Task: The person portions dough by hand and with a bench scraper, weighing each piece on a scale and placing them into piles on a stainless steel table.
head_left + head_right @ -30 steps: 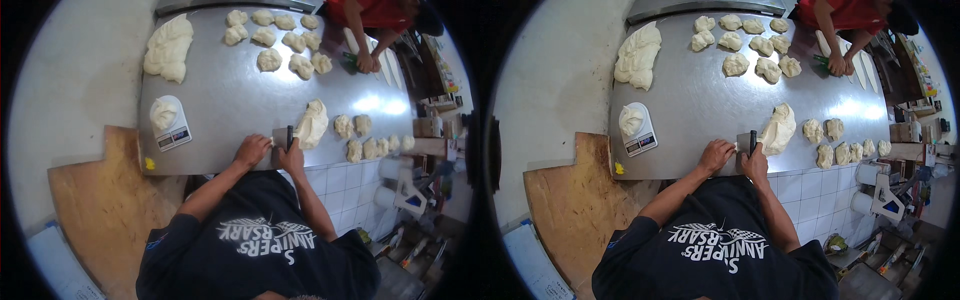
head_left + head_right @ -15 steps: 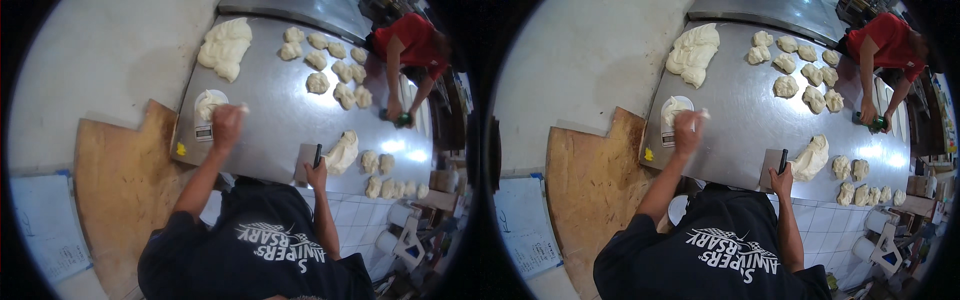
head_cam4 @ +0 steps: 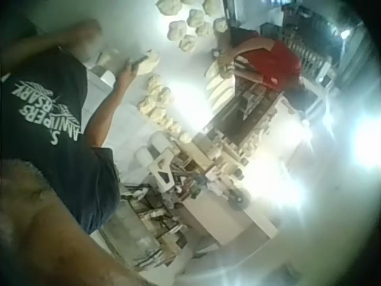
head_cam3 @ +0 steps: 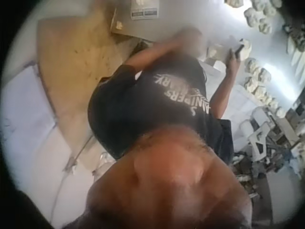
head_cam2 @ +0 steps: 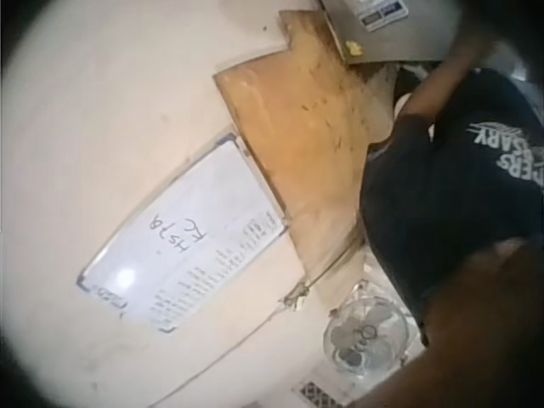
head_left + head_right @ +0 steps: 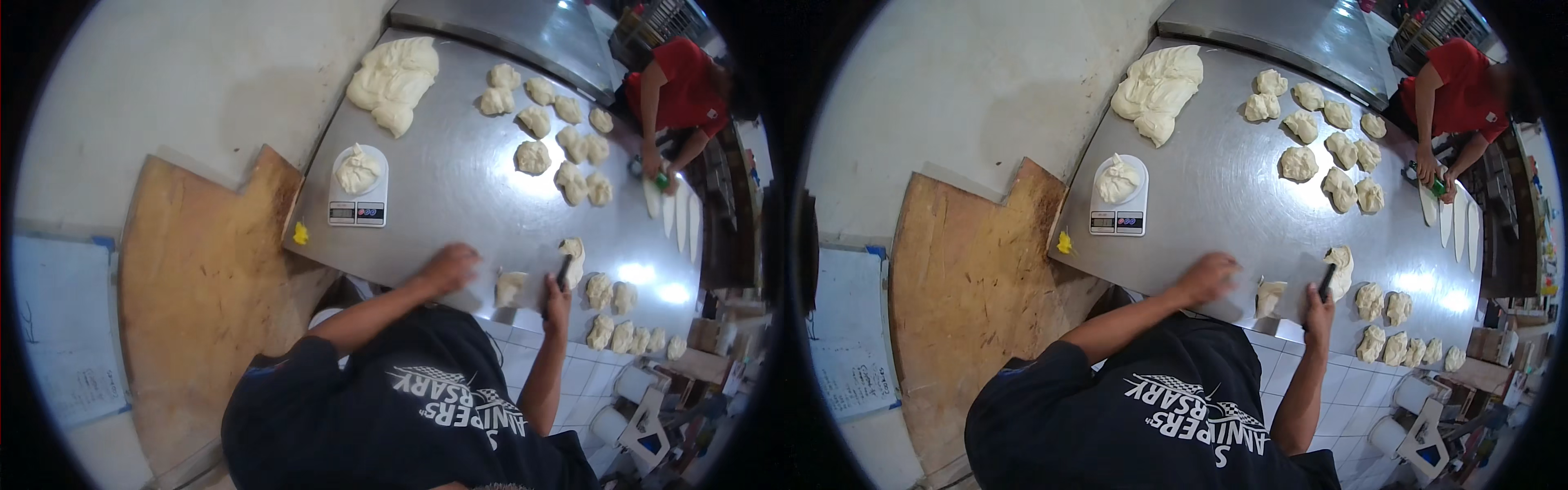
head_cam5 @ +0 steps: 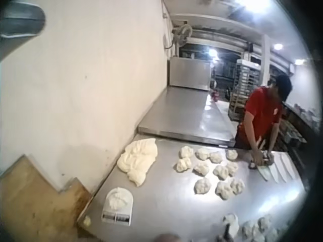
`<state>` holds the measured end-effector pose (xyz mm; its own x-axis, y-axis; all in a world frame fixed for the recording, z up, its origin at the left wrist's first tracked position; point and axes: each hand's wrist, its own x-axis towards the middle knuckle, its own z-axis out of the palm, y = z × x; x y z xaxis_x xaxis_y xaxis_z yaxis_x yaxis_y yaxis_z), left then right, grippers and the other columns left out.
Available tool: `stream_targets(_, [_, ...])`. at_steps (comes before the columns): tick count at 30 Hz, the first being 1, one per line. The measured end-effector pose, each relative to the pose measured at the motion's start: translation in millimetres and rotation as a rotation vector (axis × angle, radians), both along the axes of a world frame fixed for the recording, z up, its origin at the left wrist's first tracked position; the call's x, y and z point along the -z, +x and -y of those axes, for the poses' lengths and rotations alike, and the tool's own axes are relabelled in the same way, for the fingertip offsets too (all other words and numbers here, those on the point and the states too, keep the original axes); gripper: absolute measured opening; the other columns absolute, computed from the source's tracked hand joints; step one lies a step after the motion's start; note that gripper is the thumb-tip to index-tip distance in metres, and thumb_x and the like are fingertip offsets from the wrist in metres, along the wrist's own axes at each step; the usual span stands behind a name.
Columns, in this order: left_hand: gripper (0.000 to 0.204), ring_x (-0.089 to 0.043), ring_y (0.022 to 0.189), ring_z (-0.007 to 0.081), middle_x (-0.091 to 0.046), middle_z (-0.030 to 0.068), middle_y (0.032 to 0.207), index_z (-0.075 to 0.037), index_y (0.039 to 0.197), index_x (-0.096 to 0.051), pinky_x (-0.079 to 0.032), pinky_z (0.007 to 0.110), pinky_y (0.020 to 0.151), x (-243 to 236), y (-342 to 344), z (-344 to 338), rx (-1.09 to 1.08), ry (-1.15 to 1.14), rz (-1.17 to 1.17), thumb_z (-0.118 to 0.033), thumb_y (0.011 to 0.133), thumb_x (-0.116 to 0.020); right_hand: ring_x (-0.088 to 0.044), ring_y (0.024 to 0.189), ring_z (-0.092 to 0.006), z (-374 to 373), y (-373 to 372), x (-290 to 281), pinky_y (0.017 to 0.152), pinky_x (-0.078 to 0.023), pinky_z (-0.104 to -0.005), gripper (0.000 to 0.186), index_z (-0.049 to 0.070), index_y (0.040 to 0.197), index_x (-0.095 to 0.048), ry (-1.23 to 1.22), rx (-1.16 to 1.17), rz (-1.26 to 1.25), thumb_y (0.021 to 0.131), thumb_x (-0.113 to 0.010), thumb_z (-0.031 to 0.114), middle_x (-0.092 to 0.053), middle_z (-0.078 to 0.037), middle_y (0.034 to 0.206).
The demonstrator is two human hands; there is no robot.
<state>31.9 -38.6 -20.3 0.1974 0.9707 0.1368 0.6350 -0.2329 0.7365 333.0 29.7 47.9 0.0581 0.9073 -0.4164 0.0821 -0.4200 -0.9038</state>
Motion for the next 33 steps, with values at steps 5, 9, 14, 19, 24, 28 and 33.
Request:
stream_targets(5, [0.099, -0.041, 0.139, 0.0365, -0.044, 0.0182, 0.152, -0.011, 0.159, -0.036, -0.03, 0.056, 0.112, -11, 102, 0, 0.135, -0.006, -0.259, -0.041, 0.078, -0.085, -0.064, 0.098, -0.0152, -63, 68, 13, 0.085, -0.054, -0.0333, 0.038, 0.002, 0.131, -0.061, 0.072, 0.131, 0.036, 0.103, -0.067, 0.027, -0.068, -0.005, 0.113])
stream_targets(9, [0.113, -0.039, 0.137, 0.0357, -0.043, 0.019, 0.149, -0.009, 0.162, -0.029, -0.029, 0.055, 0.11, -9, 120, -9, 0.182, -0.003, -0.307, -0.043, 0.072, -0.088, -0.065, 0.093, -0.015, -103, 102, 39, 0.082, -0.055, -0.0318, 0.032, 0.004, 0.125, -0.064, -0.067, 0.097, -0.056, 0.103, -0.068, 0.027, -0.068, -0.003, 0.106])
stream_targets(14, [0.108, -0.048, 0.13, 0.0358, -0.052, 0.0182, 0.137, -0.006, 0.156, -0.037, -0.04, 0.05, 0.107, 14, 128, -17, 0.12, -0.007, -0.235, -0.039, 0.068, -0.09, -0.07, 0.09, -0.0182, -125, 100, 59, 0.075, -0.058, -0.0319, 0.036, 0.006, 0.127, -0.065, -0.139, -0.012, -0.117, 0.102, -0.067, 0.033, -0.072, -0.004, 0.109])
stream_targets(19, [0.083, -0.06, 0.118, 0.0394, -0.062, 0.0199, 0.123, -0.006, 0.142, -0.052, -0.049, 0.048, 0.101, -1, 124, -26, 0.133, -0.161, 0.027, -0.028, 0.07, -0.087, -0.075, 0.096, -0.0235, -117, 108, 44, 0.075, -0.063, -0.0335, 0.037, 0.005, 0.125, -0.067, -0.27, -0.125, -0.656, 0.106, -0.061, 0.035, -0.074, -0.011, 0.119])
stream_targets(24, [0.054, -0.064, 0.11, 0.0405, -0.068, 0.0196, 0.113, -0.006, 0.123, -0.067, -0.051, 0.047, 0.096, -23, 90, -17, 0.125, -0.298, 0.376, -0.018, 0.073, -0.079, -0.073, 0.102, -0.0266, -66, 48, -39, 0.088, -0.062, -0.0405, 0.032, 0.005, 0.121, -0.068, -0.129, -0.019, -0.776, 0.107, -0.059, 0.032, -0.074, -0.011, 0.117])
stream_targets(28, [0.044, -0.066, 0.102, 0.0391, -0.069, 0.0183, 0.107, -0.005, 0.118, -0.069, -0.052, 0.046, 0.093, -28, 59, -5, 0.089, -0.076, 0.382, -0.011, 0.074, -0.073, -0.071, 0.11, -0.0283, -41, 58, -79, 0.098, -0.057, -0.0477, 0.033, 0.006, 0.117, -0.07, -0.013, -0.023, -0.922, 0.109, -0.055, 0.034, -0.074, -0.011, 0.118])
stream_targets(33, [0.041, -0.066, 0.098, 0.0372, -0.068, 0.017, 0.105, -0.004, 0.116, -0.07, -0.052, 0.044, 0.093, -61, 20, 0, -0.011, -0.057, 0.341, -0.002, 0.075, -0.066, -0.067, 0.119, -0.033, -8, 56, -108, 0.105, -0.053, -0.0527, 0.037, 0.004, 0.122, -0.068, 0.227, 0.019, -1.03, 0.112, -0.047, 0.032, -0.072, -0.014, 0.123])
